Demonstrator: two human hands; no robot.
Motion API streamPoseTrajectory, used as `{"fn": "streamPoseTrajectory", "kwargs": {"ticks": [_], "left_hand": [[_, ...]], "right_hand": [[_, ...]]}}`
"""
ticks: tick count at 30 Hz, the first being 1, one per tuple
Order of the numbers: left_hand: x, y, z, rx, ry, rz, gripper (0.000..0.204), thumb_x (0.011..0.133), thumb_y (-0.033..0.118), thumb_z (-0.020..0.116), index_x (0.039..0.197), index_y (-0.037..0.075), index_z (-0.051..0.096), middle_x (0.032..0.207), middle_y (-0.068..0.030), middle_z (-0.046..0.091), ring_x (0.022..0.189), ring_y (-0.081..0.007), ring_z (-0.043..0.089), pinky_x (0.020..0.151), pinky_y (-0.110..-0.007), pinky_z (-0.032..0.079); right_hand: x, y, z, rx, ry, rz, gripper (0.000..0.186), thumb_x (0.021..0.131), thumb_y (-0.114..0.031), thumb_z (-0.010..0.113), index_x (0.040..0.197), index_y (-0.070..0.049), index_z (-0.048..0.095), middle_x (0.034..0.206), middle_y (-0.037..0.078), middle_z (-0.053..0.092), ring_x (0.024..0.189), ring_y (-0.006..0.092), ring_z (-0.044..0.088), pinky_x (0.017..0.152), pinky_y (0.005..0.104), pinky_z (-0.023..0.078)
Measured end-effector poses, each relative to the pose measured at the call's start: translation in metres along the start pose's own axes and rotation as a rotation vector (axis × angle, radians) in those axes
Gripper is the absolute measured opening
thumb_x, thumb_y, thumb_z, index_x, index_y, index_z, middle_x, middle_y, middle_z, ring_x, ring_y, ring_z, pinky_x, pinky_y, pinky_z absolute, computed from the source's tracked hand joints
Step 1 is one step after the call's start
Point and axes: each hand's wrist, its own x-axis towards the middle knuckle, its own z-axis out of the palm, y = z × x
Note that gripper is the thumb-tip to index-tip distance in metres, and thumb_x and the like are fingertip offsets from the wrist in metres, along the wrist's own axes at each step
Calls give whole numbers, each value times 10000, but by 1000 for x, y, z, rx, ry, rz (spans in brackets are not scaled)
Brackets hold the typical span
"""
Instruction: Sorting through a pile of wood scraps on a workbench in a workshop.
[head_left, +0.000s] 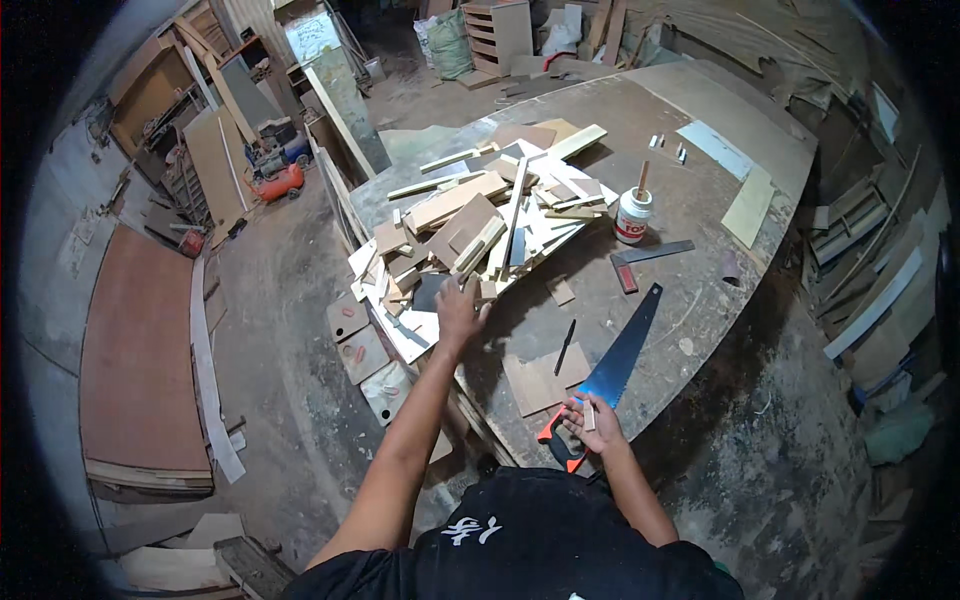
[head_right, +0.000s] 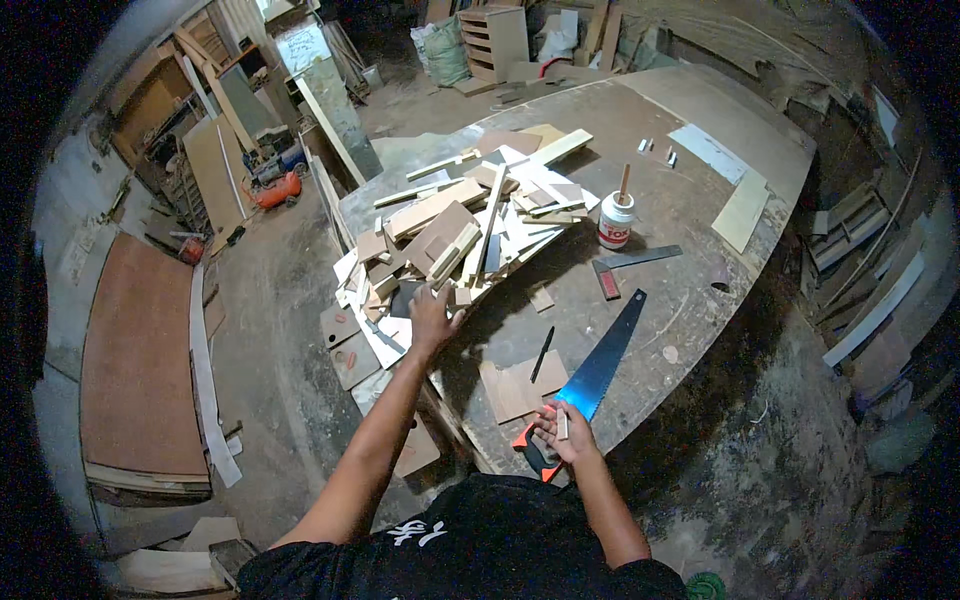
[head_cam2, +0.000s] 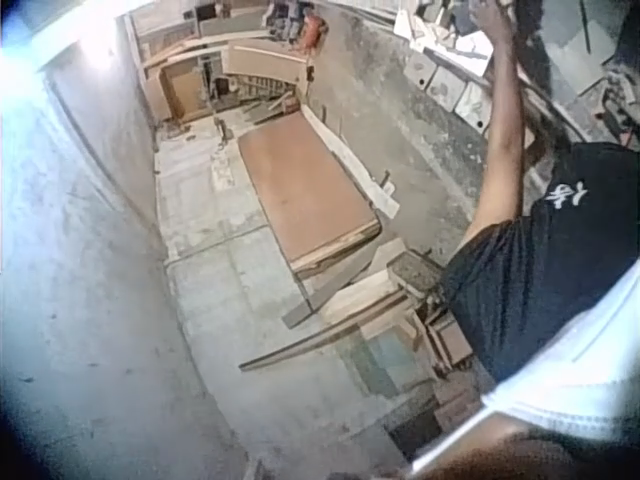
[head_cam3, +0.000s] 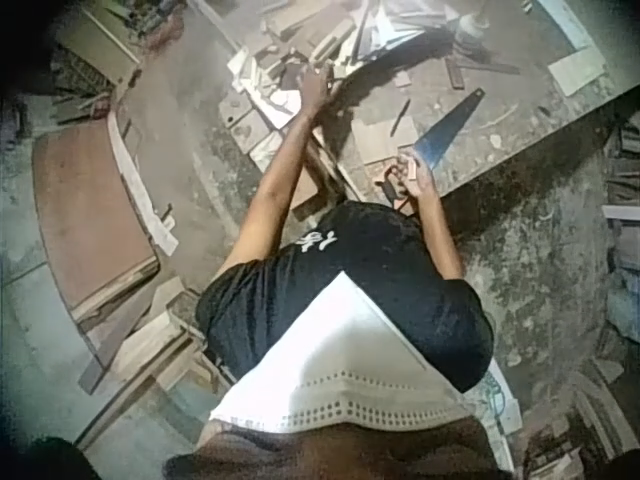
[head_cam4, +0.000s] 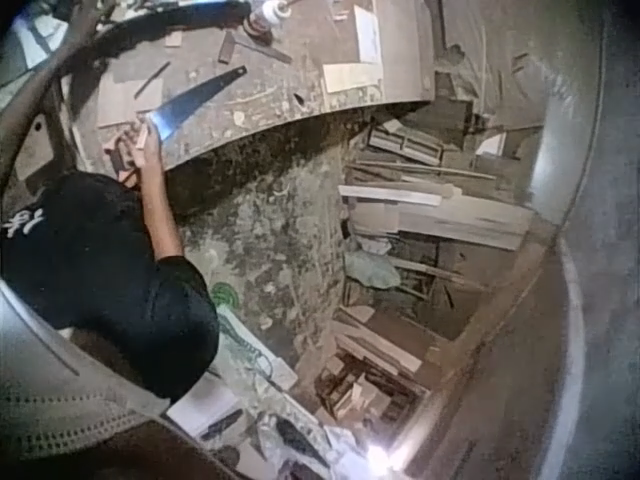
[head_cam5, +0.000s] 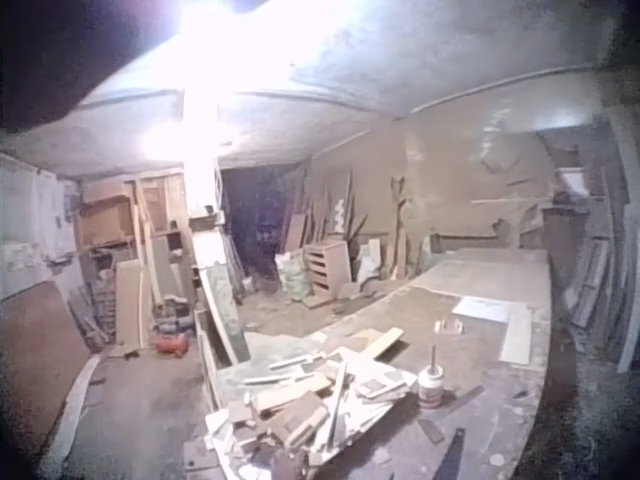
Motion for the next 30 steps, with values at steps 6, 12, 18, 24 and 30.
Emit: {"fn": "streamPoseTrajectory", "kwargs": {"ticks": [6, 12, 18, 24, 30], "left_hand": [[-4, -3, 12, 4, 14, -172, 700, 663, 399, 733, 1234, 104, 455, 1214, -170, 423, 1146, -340, 383, 915, -481, 342], [-10, -10, 14, -47, -13, -253, 609, 625, 338, 769, 1124, 123, 494, 1165, -153, 451, 1101, -350, 424, 893, -470, 360], [-12, -13, 12, -129, 27, -253, 505, 630, 316, 765, 1017, 94, 528, 1101, -130, 502, 1073, -329, 453, 889, -465, 348], [-22, -12, 8, -167, 106, -286, 635, 603, 277, 754, 1136, 77, 471, 1093, -128, 502, 1067, -324, 453, 914, -455, 338], [-63, 29, -8, -304, 111, -285, 714, 590, 220, 725, 1209, 62, 406, 1131, -144, 471, 1107, -335, 417, 964, -448, 315]], "right_hand": [[-10, 1, 1, -8, 24, -25, 331, 917, -340, 467, 1122, -82, 498, 1013, 124, 621, 853, 259, 630, 729, 408, 527], [-12, 2, -2, 2, 32, -36, 326, 913, -327, 477, 1118, -74, 496, 990, 132, 614, 848, 259, 621, 724, 414, 528], [-11, 7, -3, -1, 6, -36, 338, 912, -326, 479, 1119, -60, 483, 1005, 146, 605, 847, 262, 612, 731, 413, 530], [-9, 11, 5, -22, 39, 0, 335, 893, -307, 499, 1116, -57, 486, 1013, 145, 606, 868, 268, 618, 723, 402, 530], [-1, 8, 20, -41, 13, 13, 307, 890, -306, 504, 1076, -63, 505, 1014, 137, 613, 869, 263, 625, 751, 398, 528]]}}
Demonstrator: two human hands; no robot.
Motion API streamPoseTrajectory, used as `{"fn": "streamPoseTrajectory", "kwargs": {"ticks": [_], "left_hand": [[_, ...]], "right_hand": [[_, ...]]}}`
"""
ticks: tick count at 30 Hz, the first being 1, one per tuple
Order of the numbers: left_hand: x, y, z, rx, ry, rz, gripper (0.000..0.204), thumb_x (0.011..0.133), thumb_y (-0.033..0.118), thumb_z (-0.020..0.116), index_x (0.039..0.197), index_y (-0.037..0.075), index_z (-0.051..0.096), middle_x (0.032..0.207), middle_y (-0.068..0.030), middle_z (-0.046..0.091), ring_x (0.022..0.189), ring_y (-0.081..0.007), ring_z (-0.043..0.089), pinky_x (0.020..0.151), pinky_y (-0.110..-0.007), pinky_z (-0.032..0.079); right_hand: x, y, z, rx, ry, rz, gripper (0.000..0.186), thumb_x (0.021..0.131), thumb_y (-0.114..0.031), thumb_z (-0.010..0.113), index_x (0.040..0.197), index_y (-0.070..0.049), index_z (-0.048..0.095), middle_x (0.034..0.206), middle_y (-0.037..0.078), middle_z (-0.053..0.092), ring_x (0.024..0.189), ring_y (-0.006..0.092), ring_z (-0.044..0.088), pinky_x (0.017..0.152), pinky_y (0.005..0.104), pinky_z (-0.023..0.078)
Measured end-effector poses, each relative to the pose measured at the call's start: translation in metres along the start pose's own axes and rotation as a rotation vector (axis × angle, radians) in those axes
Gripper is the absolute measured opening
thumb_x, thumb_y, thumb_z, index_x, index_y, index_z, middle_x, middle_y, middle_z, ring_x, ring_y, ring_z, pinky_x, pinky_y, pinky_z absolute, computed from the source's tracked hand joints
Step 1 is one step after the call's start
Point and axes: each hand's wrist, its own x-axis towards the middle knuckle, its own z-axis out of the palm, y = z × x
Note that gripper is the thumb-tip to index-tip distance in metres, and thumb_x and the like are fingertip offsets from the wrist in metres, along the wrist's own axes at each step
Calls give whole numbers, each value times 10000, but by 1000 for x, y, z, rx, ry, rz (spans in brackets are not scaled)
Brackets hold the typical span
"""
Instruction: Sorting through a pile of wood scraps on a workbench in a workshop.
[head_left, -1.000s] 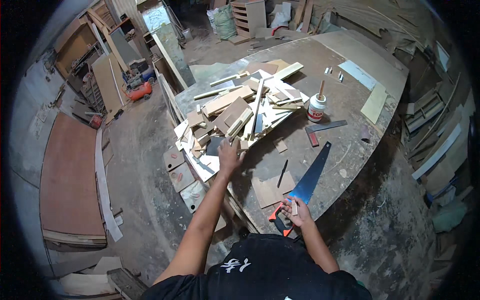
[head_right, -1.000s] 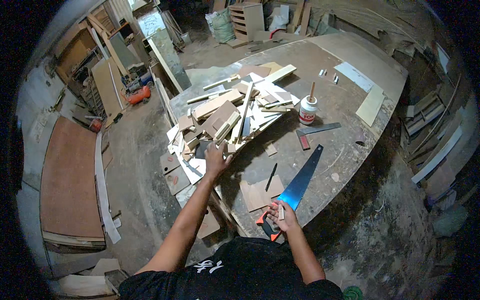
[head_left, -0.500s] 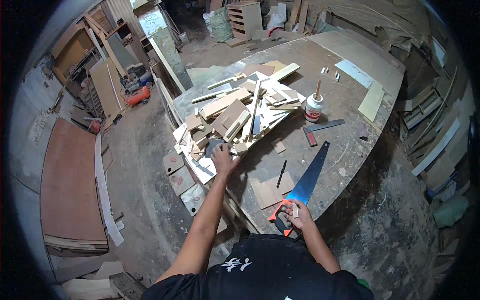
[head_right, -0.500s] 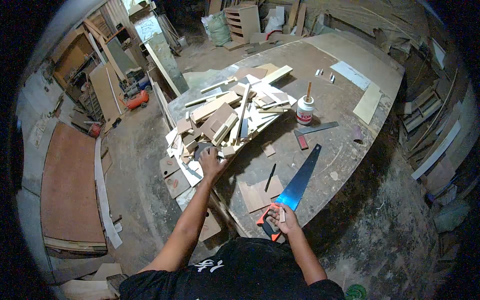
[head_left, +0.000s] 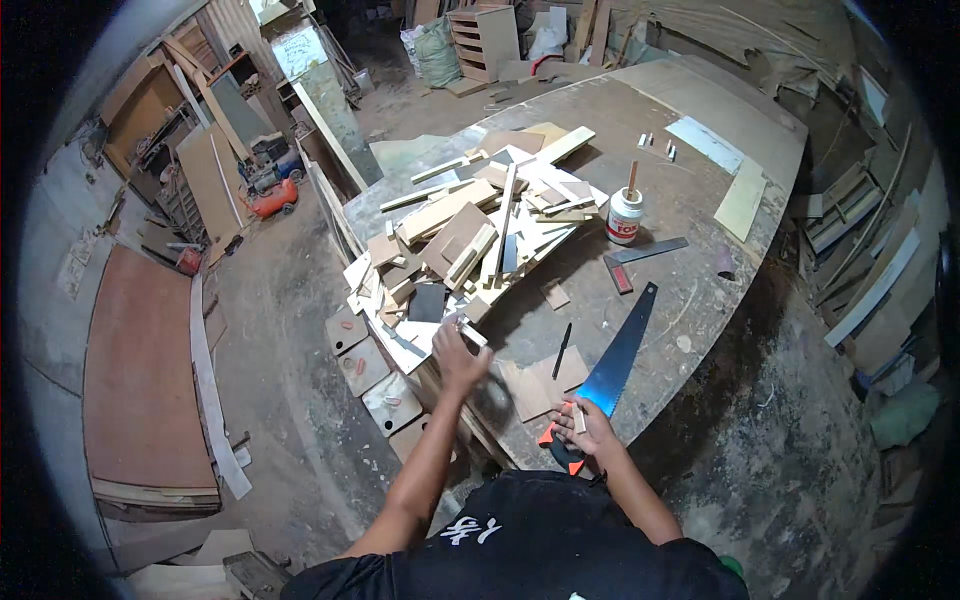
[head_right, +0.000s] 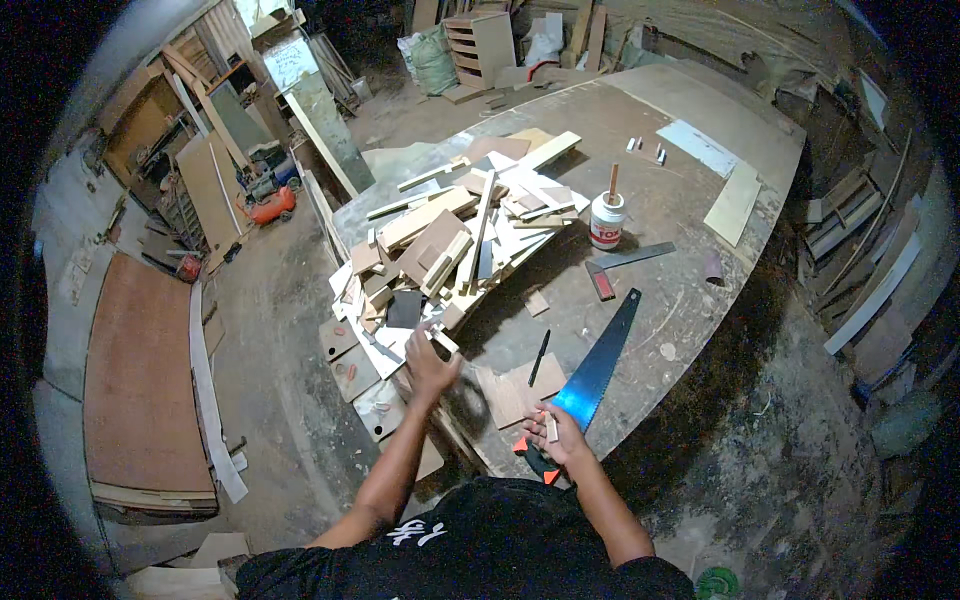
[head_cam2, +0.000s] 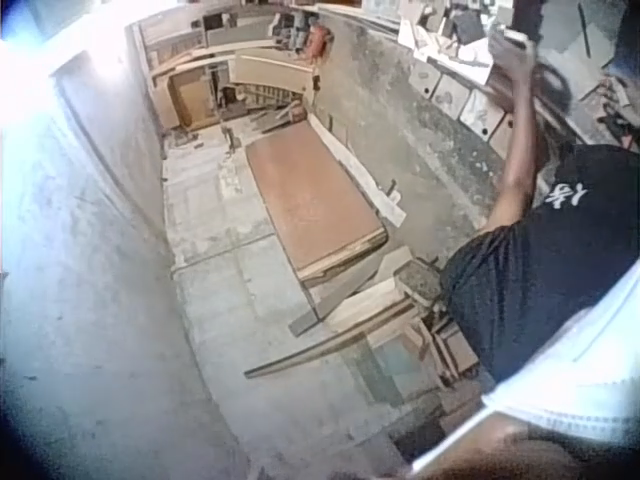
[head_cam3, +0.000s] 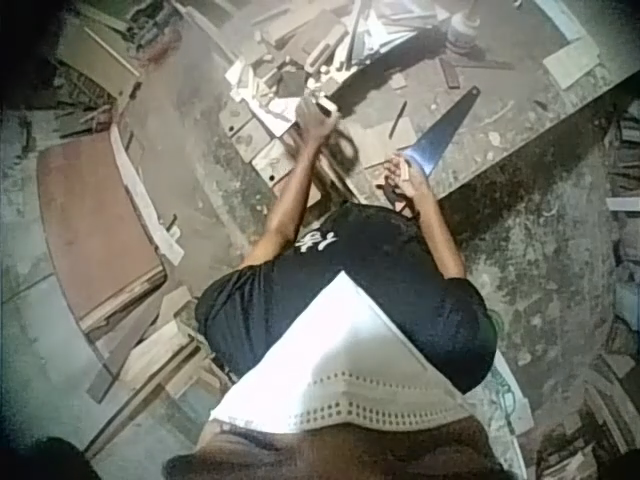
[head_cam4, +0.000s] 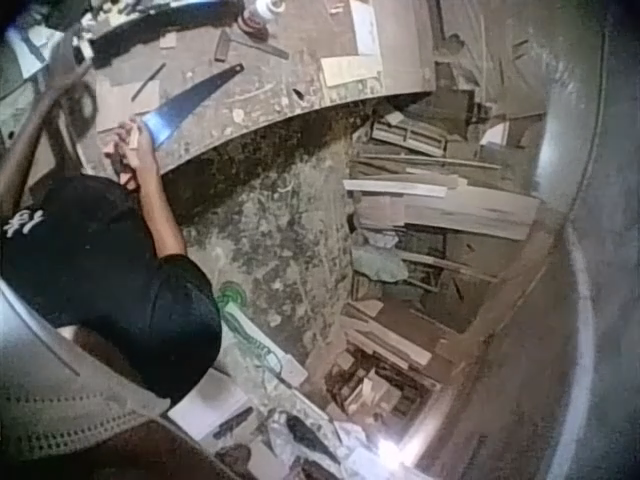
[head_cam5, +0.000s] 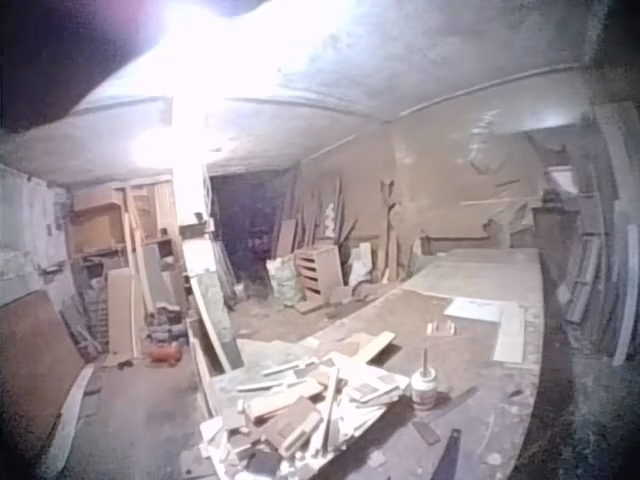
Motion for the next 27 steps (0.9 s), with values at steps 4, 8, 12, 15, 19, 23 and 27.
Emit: {"fn": "streamPoseTrajectory", "kwargs": {"ticks": [4, 8, 12, 15, 19, 23, 27], "left_hand": [[-45, 42, -1, -480, -535, 307, 798, 594, 278, 745, 1283, 88, 391, 1155, -141, 498, 1138, -320, 425, 976, -438, 296], [-50, 63, 3, -488, -736, 456, 852, 638, 379, 755, 1346, 126, 355, 1231, -141, 481, 1169, -339, 410, 985, -489, 272], [21, 30, 22, -317, -265, 454, 595, 724, 355, 698, 1199, 64, 486, 1140, -170, 530, 1079, -357, 477, 927, -457, 353], [76, 8, 21, 74, 97, 168, 500, 751, 220, 666, 1167, 24, 468, 1069, -216, 501, 1019, -396, 474, 879, -481, 390], [121, -24, 25, 251, 129, 80, 463, 787, 255, 631, 1156, 32, 461, 1023, -192, 515, 991, -372, 483, 836, -481, 399], [122, -24, 29, 297, 0, 39, 365, 802, 269, 613, 1078, 49, 518, 1011, -171, 535, 986, -350, 498, 823, -469, 409], [99, -12, 24, 154, 113, -27, 283, 801, 261, 610, 968, 37, 564, 951, -170, 559, 920, -342, 538, 798, -450, 423]], "right_hand": [[18, -1, 20, 76, -121, 14, 444, 906, -418, 436, 1162, -57, 475, 1089, 166, 602, 916, 306, 622, 757, 422, 520], [31, -10, 25, 80, -305, 1, 461, 913, -454, 414, 1154, -66, 482, 1086, 153, 602, 901, 303, 624, 710, 402, 525], [33, -6, 19, 153, -326, 23, 412, 916, -429, 426, 1116, -77, 505, 1035, 139, 605, 841, 285, 625, 657, 383, 532], [28, -3, 6, 66, -189, 16, 378, 906, -414, 467, 1090, -87, 518, 1004, 130, 606, 807, 260, 624, 634, 379, 530], [20, 2, -4, 79, -159, 43, 372, 905, -405, 478, 1089, -84, 516, 983, 135, 610, 784, 260, 627, 629, 387, 526], [14, 3, -9, 154, -114, 40, 366, 907, -392, 472, 1084, -76, 520, 955, 145, 620, 782, 278, 630, 629, 406, 525], [21, 5, -16, 157, -139, 11, 385, 890, -412, 489, 1076, -78, 525, 966, 147, 613, 796, 289, 625, 642, 407, 526]]}}
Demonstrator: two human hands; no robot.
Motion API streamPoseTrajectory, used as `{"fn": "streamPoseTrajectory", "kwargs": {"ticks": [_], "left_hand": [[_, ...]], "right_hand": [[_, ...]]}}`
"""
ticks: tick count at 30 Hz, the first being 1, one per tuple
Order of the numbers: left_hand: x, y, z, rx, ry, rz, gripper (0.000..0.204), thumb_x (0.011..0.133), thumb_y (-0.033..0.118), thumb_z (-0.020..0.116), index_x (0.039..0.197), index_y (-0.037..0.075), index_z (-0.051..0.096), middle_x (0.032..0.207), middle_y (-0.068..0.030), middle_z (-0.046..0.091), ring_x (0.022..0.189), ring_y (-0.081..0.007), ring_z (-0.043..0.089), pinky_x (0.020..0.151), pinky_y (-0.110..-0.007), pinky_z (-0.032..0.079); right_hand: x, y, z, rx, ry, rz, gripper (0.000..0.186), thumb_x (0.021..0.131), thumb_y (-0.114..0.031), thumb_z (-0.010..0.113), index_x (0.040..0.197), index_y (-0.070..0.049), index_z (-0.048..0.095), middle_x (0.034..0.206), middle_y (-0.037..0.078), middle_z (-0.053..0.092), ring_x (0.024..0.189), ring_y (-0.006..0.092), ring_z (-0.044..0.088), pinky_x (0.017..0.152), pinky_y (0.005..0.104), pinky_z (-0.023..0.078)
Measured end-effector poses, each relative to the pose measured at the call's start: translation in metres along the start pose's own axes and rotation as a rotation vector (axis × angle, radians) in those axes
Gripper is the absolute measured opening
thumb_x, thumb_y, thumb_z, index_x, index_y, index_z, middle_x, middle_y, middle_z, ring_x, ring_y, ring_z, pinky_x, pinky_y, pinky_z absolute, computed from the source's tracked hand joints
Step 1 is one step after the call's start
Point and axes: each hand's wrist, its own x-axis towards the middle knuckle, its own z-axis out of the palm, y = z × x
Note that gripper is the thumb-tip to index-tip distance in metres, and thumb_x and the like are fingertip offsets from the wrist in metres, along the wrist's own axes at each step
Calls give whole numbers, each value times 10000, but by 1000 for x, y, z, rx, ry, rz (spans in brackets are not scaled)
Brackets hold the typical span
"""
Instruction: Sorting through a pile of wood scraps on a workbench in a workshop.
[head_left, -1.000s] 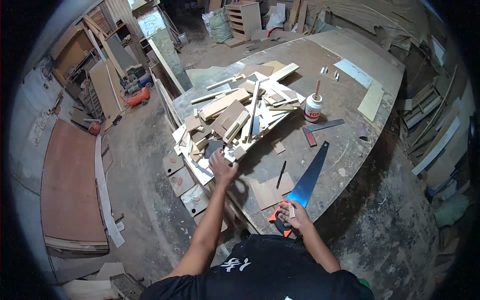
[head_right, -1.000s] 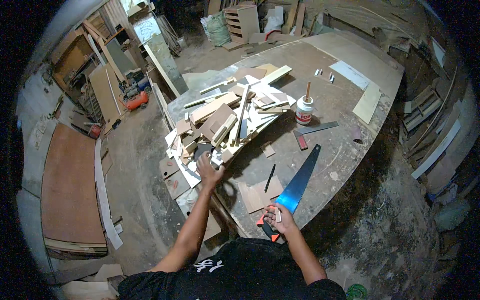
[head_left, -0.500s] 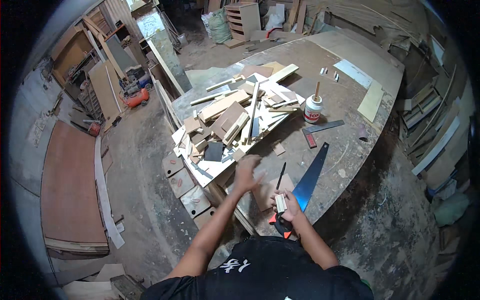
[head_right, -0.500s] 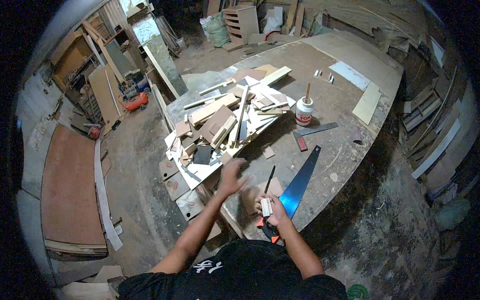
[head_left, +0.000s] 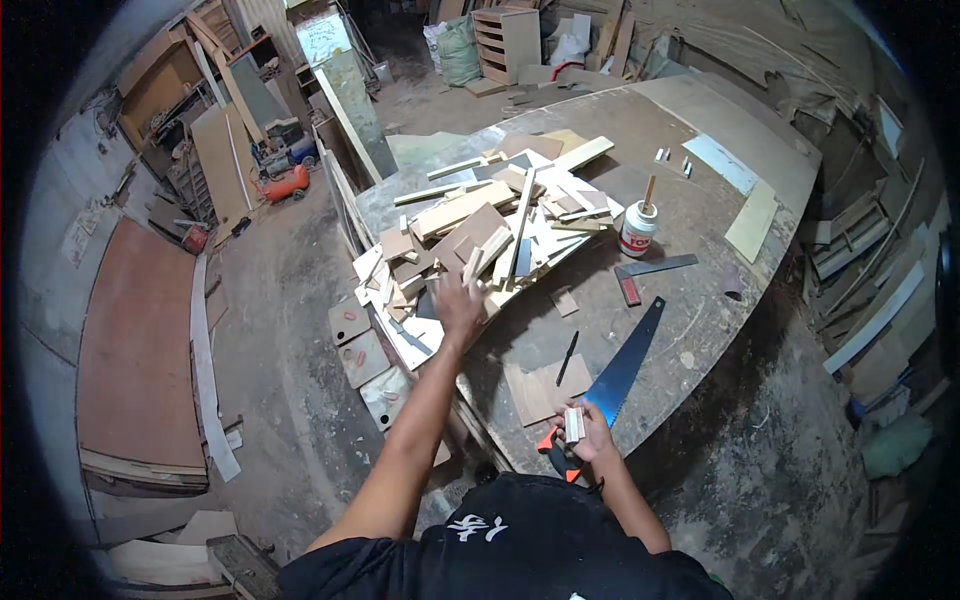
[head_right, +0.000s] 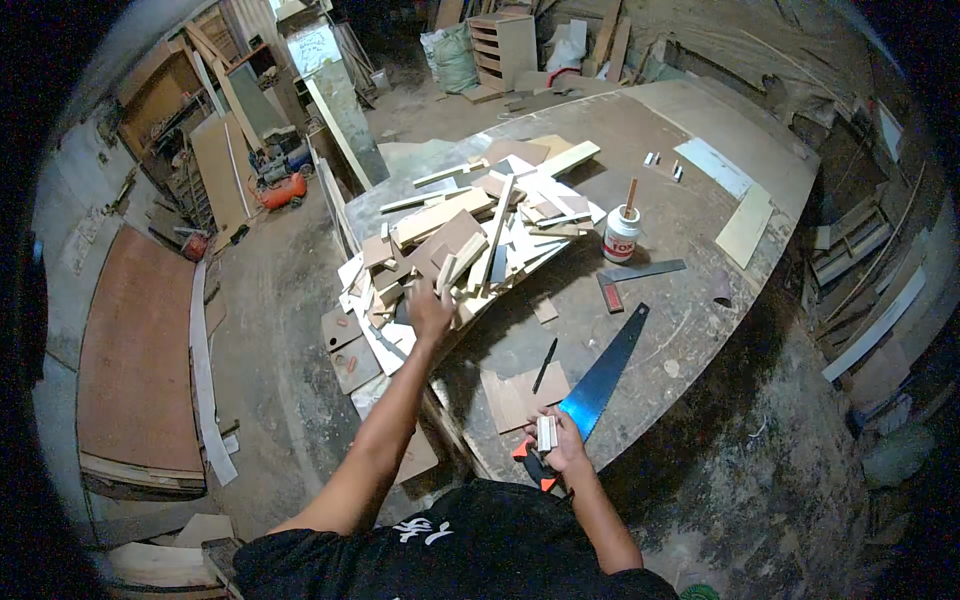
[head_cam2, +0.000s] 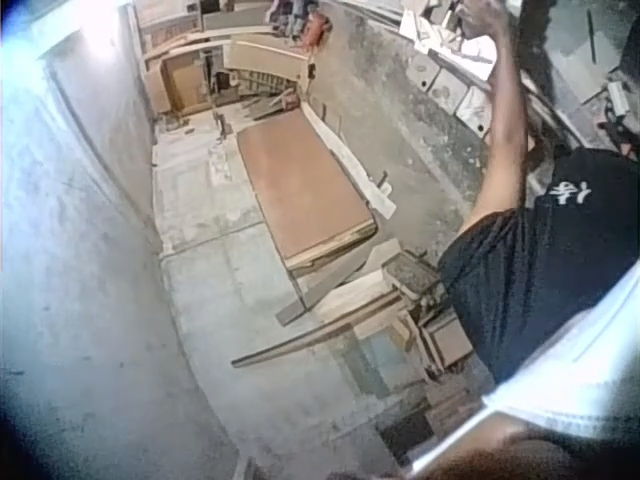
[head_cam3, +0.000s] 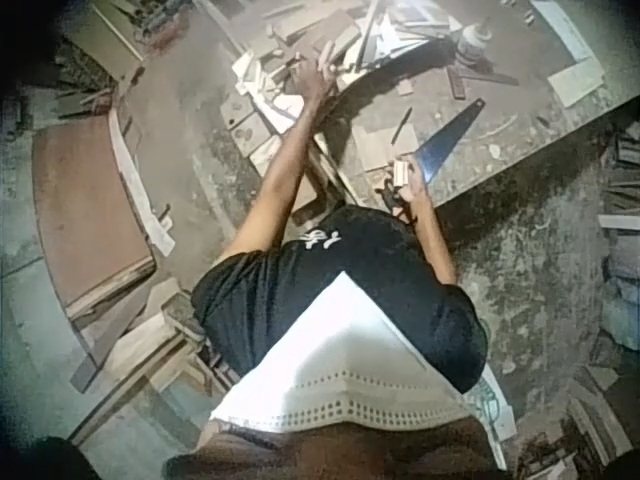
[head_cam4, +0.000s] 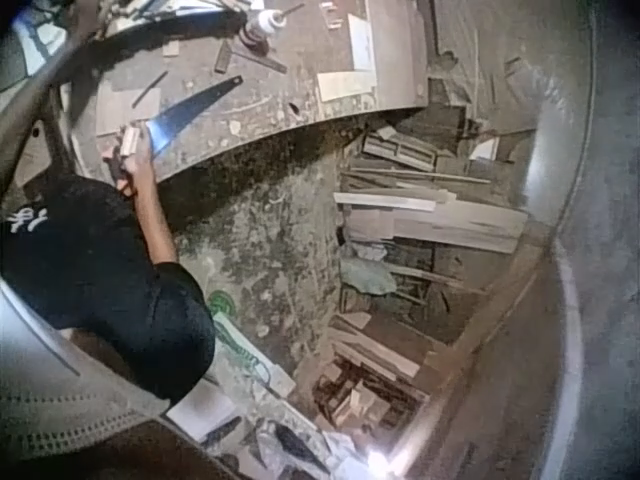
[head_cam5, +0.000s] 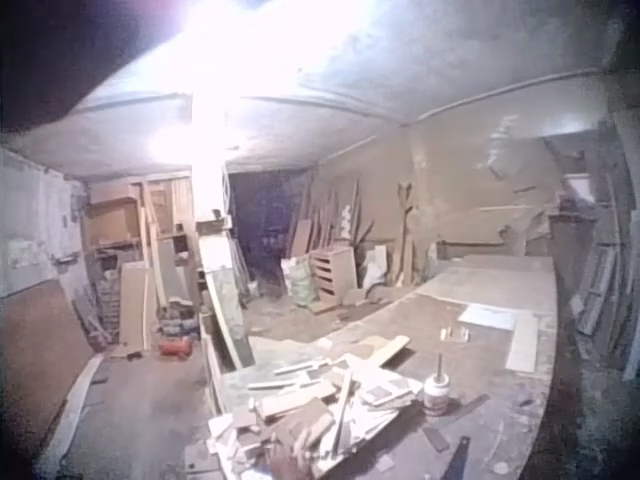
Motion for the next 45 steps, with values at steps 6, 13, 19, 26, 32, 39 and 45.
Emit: {"fn": "streamPoseTrajectory", "kwargs": {"ticks": [6, 13, 19, 26, 32, 39, 45], "left_hand": [[-134, 50, -37, -508, -517, -46, 335, 744, 310, 642, 890, 11, 609, 871, -183, 615, 823, -355, 604, 712, -424, 475], [-185, 67, -61, -525, -766, 17, 390, 749, 364, 686, 941, 31, 628, 824, -140, 645, 735, -264, 635, 669, -340, 493], [-84, -45, -64, -434, 3, -201, 182, 811, 190, 628, 903, 35, 604, 710, -114, 597, 641, -240, 585, 616, -335, 464], [28, -190, -68, -31, 151, -343, 266, 769, 228, 614, 972, 58, 593, 907, -150, 624, 864, -330, 600, 751, -402, 465], [60, -210, -51, -46, -225, -409, 319, 685, 356, 668, 820, 68, 640, 876, -171, 655, 868, -307, 632, 752, -411, 491], [68, -220, -31, -63, -192, -407, 239, 681, 271, 634, 821, 77, 639, 820, -161, 659, 811, -328, 638, 711, -418, 499], [89, -221, -39, 123, -14, -284, 214, 719, 211, 627, 878, 67, 629, 1024, -167, 545, 979, -341, 549, 816, -436, 461]], "right_hand": [[0, -4, 40, 35, 62, -106, 482, 871, -478, 489, 1163, -94, 480, 1062, 146, 580, 828, 288, 607, 663, 428, 511], [35, 18, 17, -239, 112, -230, 285, 880, -315, 580, 1092, -134, 523, 984, 89, 624, 784, 216, 626, 588, 330, 521], [9, 44, 15, -144, 179, -112, 284, 857, -181, 567, 1110, -111, 460, 947, 101, 594, 680, 225, 578, 536, 341, 484], [-16, 76, 9, -160, 161, -98, 148, 857, -190, 560, 982, -115, 535, 876, 64, 589, 666, 176, 566, 495, 290, 462], [-26, 92, 23, -129, 225, -204, 154, 863, -199, 549, 987, -110, 531, 876, 56, 580, 679, 169, 564, 490, 279, 451], [-16, 101, 19, -82, 261, -210, 205, 842, -208, 585, 1009, -133, 492, 889, 46, 578, 670, 162, 560, 479, 287, 457], [-13, 103, 28, -70, 297, -201, 197, 857, -207, 571, 1010, -117, 484, 870, 80, 589, 658, 186, 571, 490, 297, 465]]}}
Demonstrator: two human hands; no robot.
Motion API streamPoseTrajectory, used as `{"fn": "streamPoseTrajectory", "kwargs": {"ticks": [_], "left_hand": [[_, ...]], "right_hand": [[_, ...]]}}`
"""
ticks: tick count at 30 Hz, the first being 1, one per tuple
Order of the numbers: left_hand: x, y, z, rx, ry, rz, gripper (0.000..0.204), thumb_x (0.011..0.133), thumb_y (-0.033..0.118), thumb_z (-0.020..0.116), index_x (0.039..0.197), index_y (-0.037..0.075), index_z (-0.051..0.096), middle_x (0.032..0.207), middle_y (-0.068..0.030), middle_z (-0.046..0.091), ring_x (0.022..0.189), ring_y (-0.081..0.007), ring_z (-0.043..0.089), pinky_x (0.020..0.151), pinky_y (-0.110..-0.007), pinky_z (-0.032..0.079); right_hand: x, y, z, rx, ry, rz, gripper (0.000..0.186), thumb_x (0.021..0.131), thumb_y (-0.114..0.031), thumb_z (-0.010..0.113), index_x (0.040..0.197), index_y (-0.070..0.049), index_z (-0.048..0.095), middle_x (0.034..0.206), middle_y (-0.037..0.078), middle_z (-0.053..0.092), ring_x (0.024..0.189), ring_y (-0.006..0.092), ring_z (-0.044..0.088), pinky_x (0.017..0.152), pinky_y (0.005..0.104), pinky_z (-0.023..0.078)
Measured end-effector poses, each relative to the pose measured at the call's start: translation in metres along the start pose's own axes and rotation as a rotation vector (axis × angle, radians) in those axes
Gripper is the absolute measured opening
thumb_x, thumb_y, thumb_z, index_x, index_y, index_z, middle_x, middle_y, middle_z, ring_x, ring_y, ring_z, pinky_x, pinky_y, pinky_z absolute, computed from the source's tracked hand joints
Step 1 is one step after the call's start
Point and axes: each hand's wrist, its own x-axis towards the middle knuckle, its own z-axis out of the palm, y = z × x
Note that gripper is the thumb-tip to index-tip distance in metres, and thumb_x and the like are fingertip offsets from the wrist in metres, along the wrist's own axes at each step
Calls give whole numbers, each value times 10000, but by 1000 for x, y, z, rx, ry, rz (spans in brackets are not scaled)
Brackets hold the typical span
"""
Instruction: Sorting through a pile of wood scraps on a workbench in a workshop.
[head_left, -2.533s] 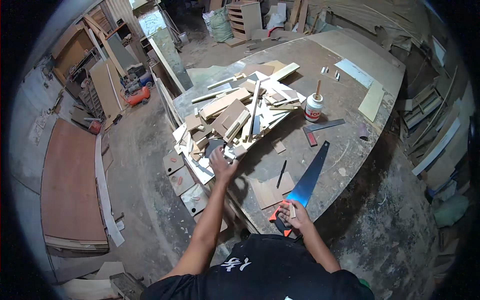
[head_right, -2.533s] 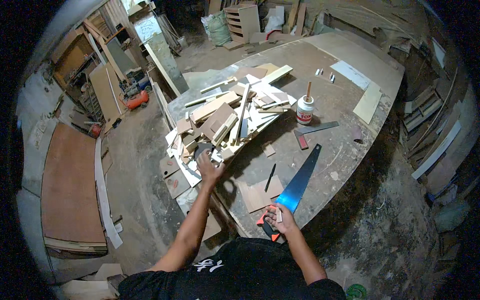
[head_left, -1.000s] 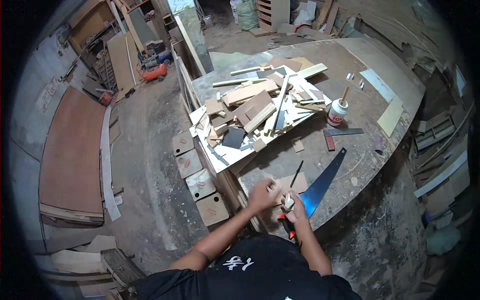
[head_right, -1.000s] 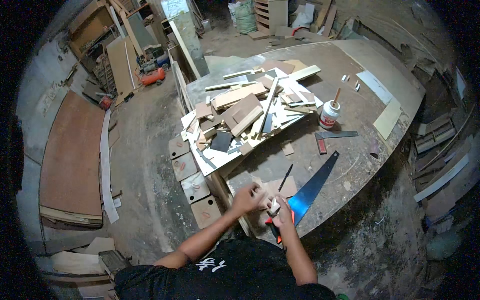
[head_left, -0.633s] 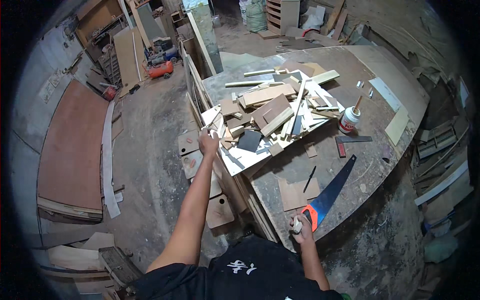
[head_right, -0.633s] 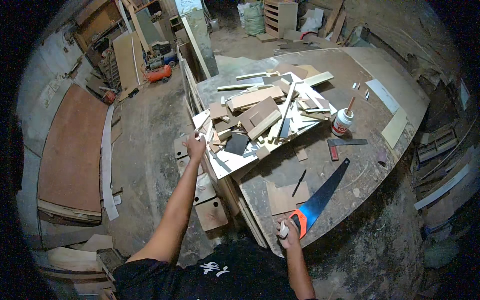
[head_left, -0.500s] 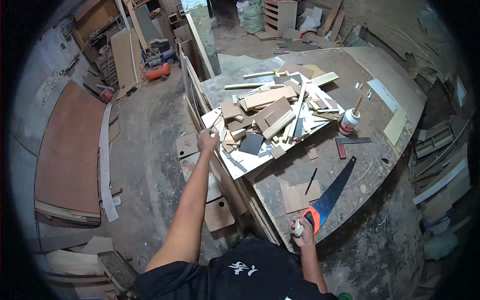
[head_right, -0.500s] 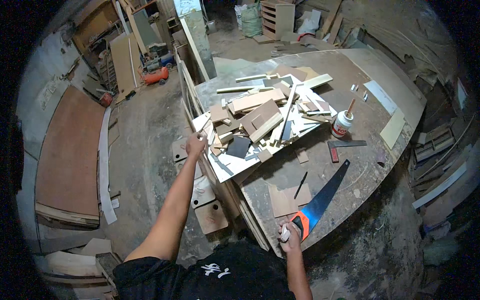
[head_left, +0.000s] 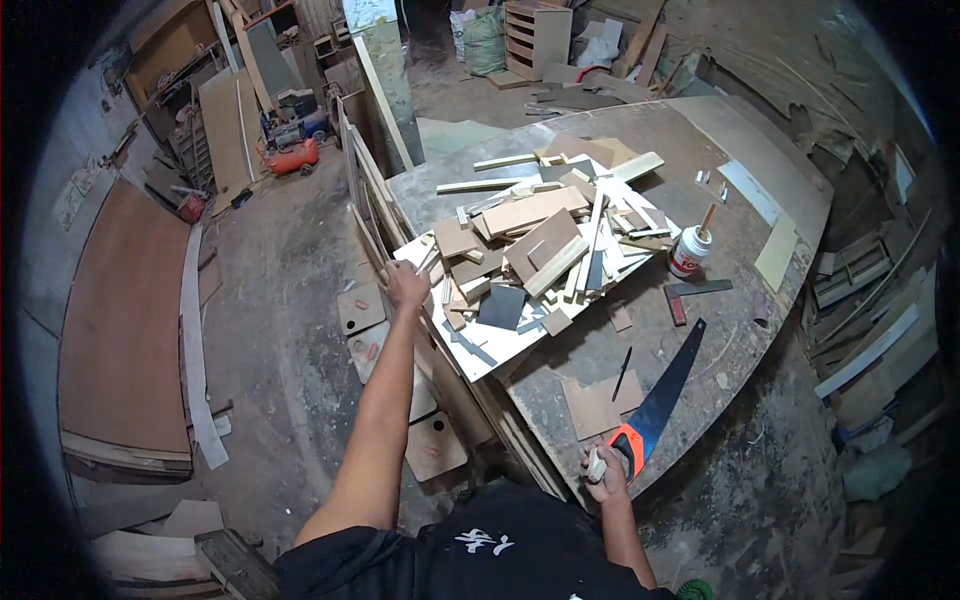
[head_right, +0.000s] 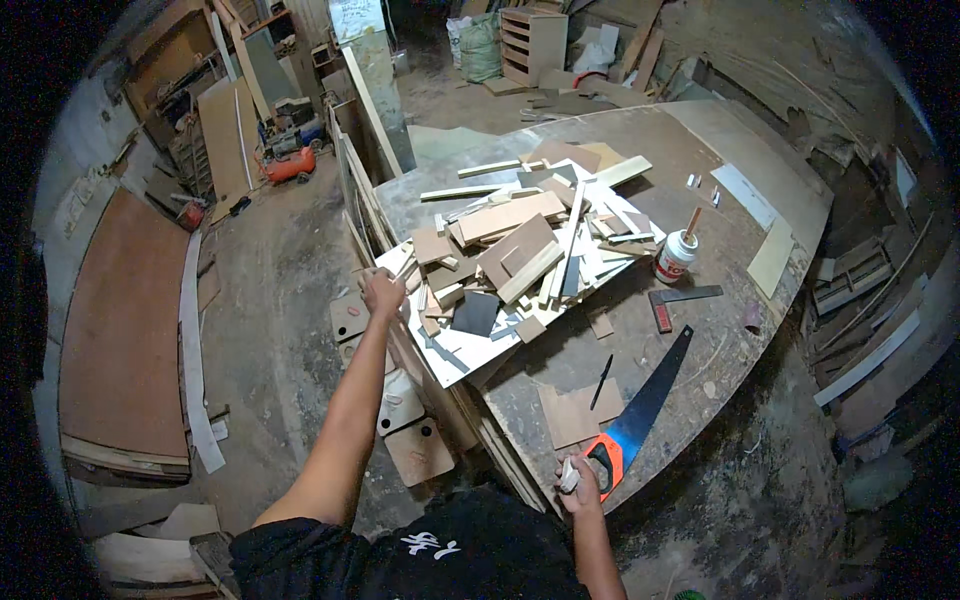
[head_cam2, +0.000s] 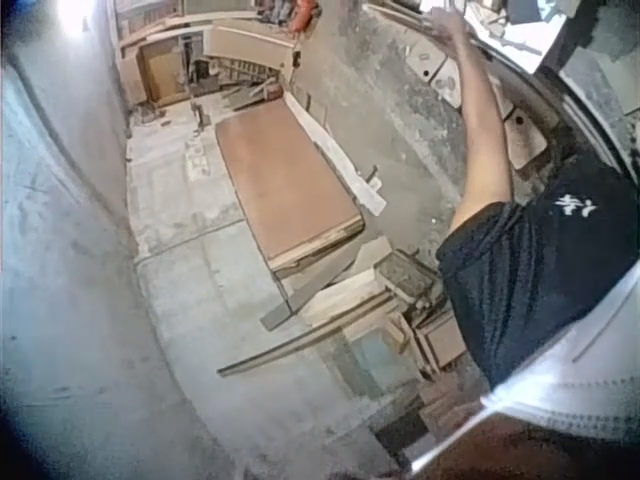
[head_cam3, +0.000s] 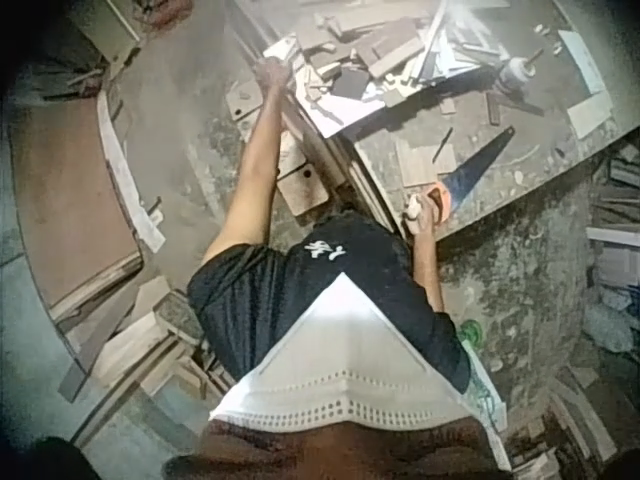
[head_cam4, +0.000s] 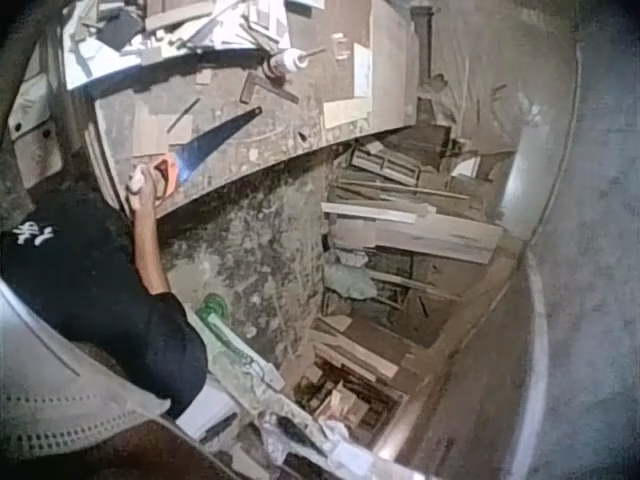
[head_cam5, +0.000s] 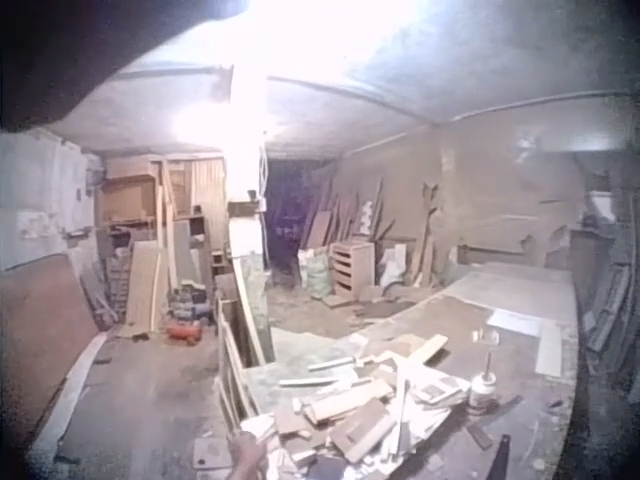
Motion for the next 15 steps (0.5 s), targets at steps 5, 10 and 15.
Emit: {"fn": "streamPoseTrajectory", "kwargs": {"ticks": [5, 10, 15], "left_hand": [[35, -26, 3, -146, -268, -12, 306, 777, 232, 607, 985, 10, 573, 1096, -229, 575, 995, -361, 573, 854, -434, 455], [45, -31, 16, 47, -336, 163, 291, 824, 213, 576, 1009, -12, 562, 1036, -234, 584, 983, -376, 573, 828, -450, 471], [46, -28, 17, 111, -347, 176, 238, 853, 175, 478, 948, -25, 563, 986, -258, 598, 946, -401, 587, 815, -477, 469]], "right_hand": [[-1, 5, 3, -48, -9, -10, 226, 866, -196, 547, 1068, -129, 471, 886, 68, 589, 652, 185, 571, 489, 304, 457], [-7, 8, 0, -37, 31, -8, 232, 844, -200, 580, 1061, -154, 513, 856, 40, 604, 637, 186, 590, 485, 307, 459], [-9, 8, -6, -33, 46, -2, 205, 875, -173, 523, 1068, -121, 480, 897, 72, 582, 689, 194, 556, 522, 315, 453]]}}
